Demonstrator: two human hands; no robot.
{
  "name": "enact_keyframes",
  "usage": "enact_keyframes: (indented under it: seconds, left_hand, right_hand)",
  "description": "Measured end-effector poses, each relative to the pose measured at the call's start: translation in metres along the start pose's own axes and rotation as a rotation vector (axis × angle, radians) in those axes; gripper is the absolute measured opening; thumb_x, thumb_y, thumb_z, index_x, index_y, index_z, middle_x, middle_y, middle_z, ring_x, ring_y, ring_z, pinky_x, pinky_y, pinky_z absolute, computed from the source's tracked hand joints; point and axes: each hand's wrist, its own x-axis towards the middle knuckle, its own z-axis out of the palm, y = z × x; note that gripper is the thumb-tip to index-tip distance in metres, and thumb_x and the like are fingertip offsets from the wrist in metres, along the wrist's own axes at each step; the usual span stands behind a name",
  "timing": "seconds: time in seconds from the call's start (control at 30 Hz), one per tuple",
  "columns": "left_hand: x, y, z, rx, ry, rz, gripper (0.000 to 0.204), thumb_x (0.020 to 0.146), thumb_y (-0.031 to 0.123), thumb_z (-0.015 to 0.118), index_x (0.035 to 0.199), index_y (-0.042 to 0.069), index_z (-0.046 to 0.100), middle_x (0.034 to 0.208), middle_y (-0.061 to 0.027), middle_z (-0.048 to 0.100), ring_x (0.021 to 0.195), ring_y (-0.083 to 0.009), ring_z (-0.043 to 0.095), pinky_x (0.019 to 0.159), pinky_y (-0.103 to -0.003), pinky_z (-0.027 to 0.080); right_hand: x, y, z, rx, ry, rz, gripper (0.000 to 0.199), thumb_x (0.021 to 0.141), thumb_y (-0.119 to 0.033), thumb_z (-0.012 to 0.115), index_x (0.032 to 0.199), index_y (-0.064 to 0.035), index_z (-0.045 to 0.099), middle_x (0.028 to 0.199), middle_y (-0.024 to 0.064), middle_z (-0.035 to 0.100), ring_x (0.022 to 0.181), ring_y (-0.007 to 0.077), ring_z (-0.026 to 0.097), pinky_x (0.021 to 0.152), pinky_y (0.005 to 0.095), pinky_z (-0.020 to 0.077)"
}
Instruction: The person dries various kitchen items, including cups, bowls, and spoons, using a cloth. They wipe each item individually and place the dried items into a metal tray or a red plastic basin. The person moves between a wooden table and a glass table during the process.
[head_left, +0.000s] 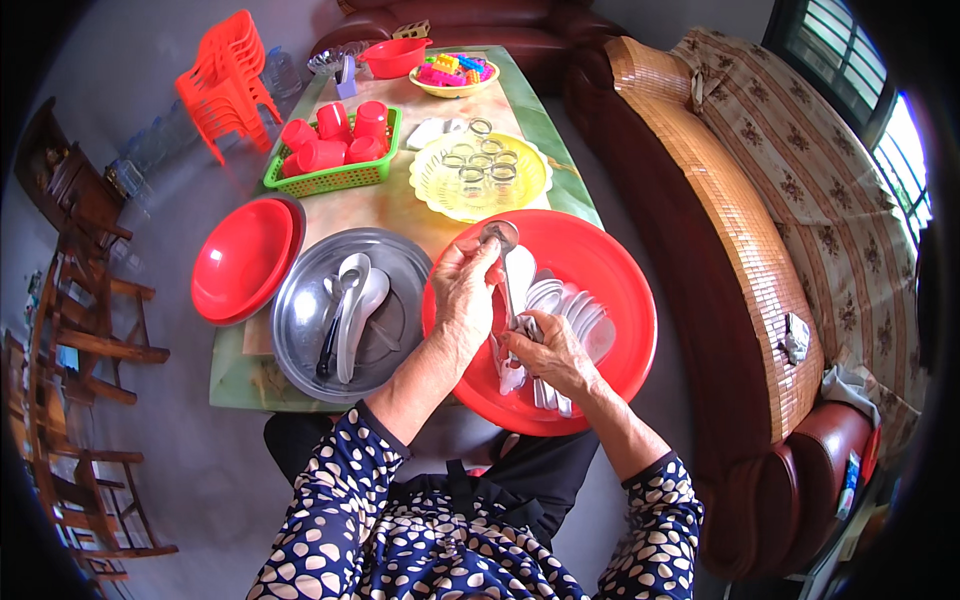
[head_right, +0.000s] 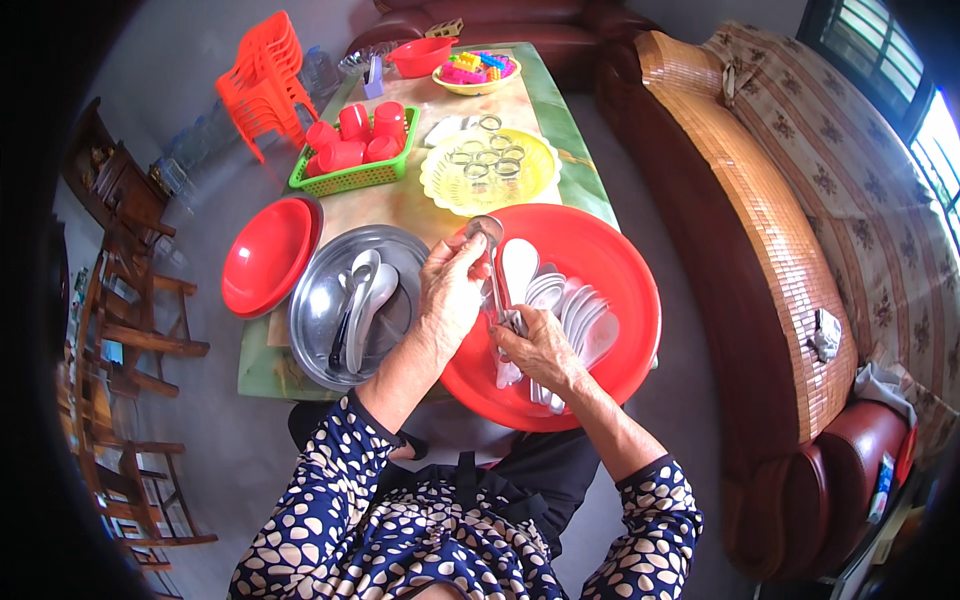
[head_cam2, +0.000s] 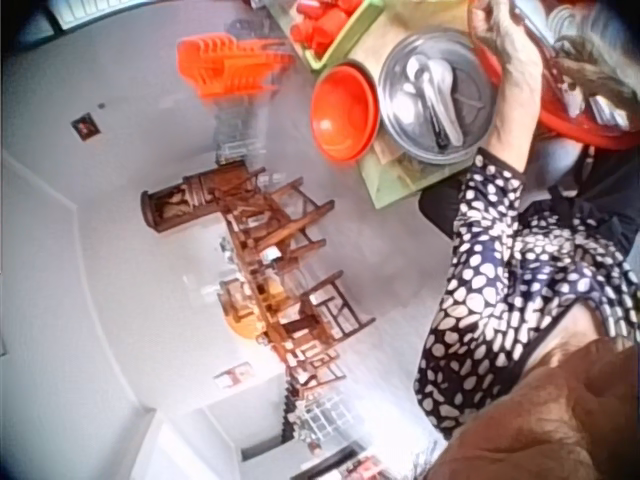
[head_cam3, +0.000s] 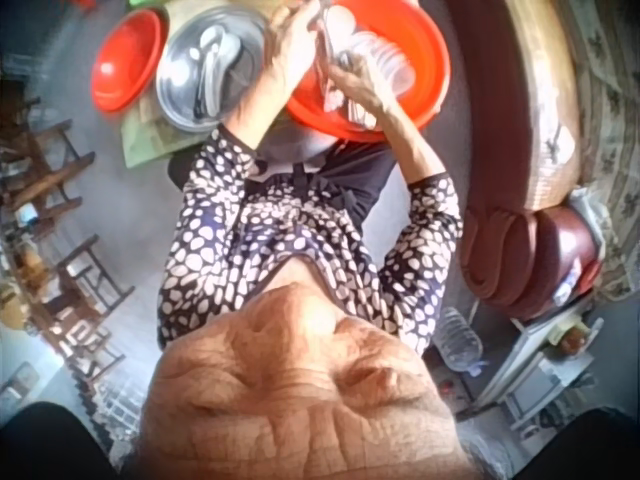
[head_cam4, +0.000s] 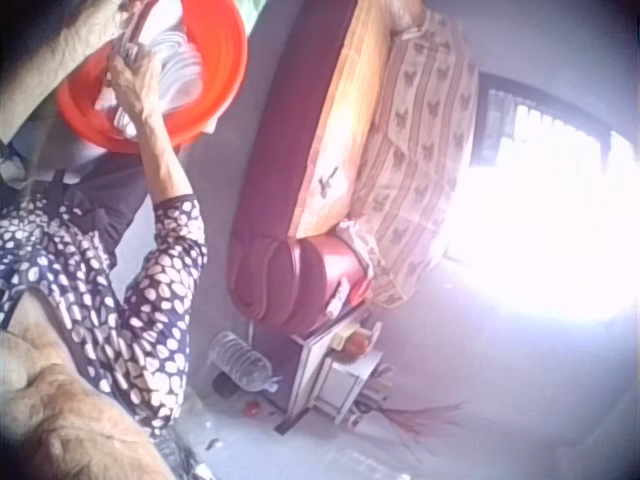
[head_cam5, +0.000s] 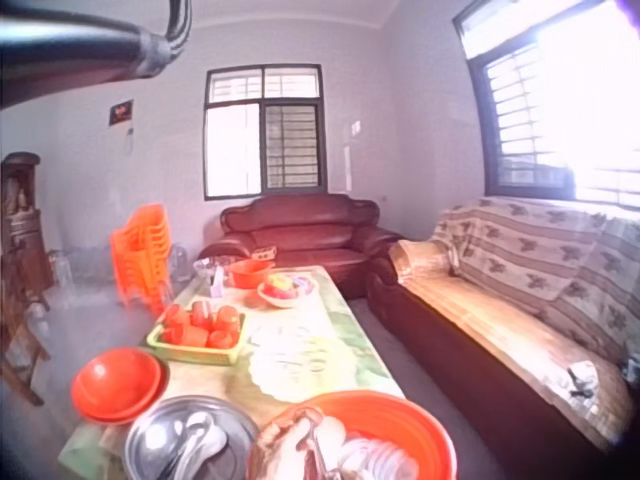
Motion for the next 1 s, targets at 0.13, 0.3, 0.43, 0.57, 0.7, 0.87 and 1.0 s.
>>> enact_keyframes:
  seconds: [0.13,0.3,0.43,0.57,0.7,0.87,1.0]
  left_hand:
    - [-0.014,0.008,0.001,0.181,-0.097,-0.1,0.014,0.084,0.015,0.064,0.092,0.005,0.06,0.08,-0.0009,0.06,0.068,-0.007,0.055,0.058,-0.02,0.044]
    - [-0.043,-0.002,-0.018,0.553,-0.348,-0.131,0.017,0.086,0.015,0.061,0.092,-0.001,0.065,0.084,-0.0031,0.064,0.075,-0.007,0.058,0.066,-0.02,0.046]
    - [-0.042,-0.006,-0.022,0.447,-0.28,-0.09,0.015,0.086,0.013,0.06,0.089,0.0,0.065,0.077,-0.0024,0.064,0.069,-0.0065,0.058,0.06,-0.02,0.045]
    - [-0.036,0.003,-0.035,0.64,-0.202,0.155,0.017,0.088,0.017,0.058,0.079,0.002,0.061,0.066,-0.0004,0.058,0.058,-0.0047,0.05,0.051,-0.023,0.04]
    - [-0.037,0.042,-0.065,0.67,-0.174,0.213,0.017,0.083,0.016,0.062,0.078,-0.001,0.061,0.061,-0.0073,0.06,0.055,-0.0099,0.053,0.051,-0.028,0.041]
    - [-0.04,0.093,-0.138,0.837,-0.086,0.144,0.016,0.086,0.016,0.062,0.082,0.0,0.063,0.062,-0.0001,0.057,0.051,-0.004,0.049,0.044,-0.019,0.037]
    - [-0.037,0.116,-0.18,1.122,0.052,0.203,0.019,0.083,0.016,0.065,0.077,-0.002,0.064,0.055,-0.0017,0.054,0.045,-0.0058,0.048,0.041,-0.024,0.036]
  right_hand:
    - [-0.002,0.004,-0.002,0.191,0.056,-0.018,0.02,0.082,-0.017,0.06,0.092,0.0003,0.06,0.065,0.0008,0.058,0.051,0.0039,0.046,0.045,0.0197,0.0368]
    - [0.0,0.001,-0.006,0.292,0.055,0.025,0.021,0.08,-0.013,0.06,0.095,0.0014,0.06,0.069,0.0025,0.06,0.056,0.0049,0.05,0.047,0.0194,0.0393]
    - [0.001,-0.011,0.001,0.112,0.046,0.103,0.022,0.077,-0.011,0.058,0.092,0.0046,0.061,0.066,0.0022,0.059,0.054,0.0075,0.052,0.045,0.022,0.0407]
    - [-0.004,-0.017,0.001,-0.222,0.024,0.121,0.019,0.071,-0.013,0.06,0.078,0.0044,0.062,0.057,0.0075,0.059,0.049,0.0108,0.053,0.047,0.0262,0.0425]
    - [-0.008,0.004,-0.004,-0.321,0.13,0.047,0.015,0.072,-0.012,0.062,0.077,0.0024,0.063,0.057,0.0078,0.06,0.049,0.0109,0.054,0.048,0.0257,0.0419]
    - [-0.007,0.002,0.0,-0.303,0.194,0.1,0.014,0.072,-0.009,0.062,0.08,0.002,0.063,0.06,0.0047,0.059,0.054,0.0086,0.053,0.05,0.0244,0.042]
    - [-0.007,0.006,0.0,-0.239,0.216,0.101,0.012,0.073,-0.009,0.059,0.079,0.0007,0.063,0.058,0.0032,0.059,0.049,0.0077,0.051,0.046,0.0228,0.0393]
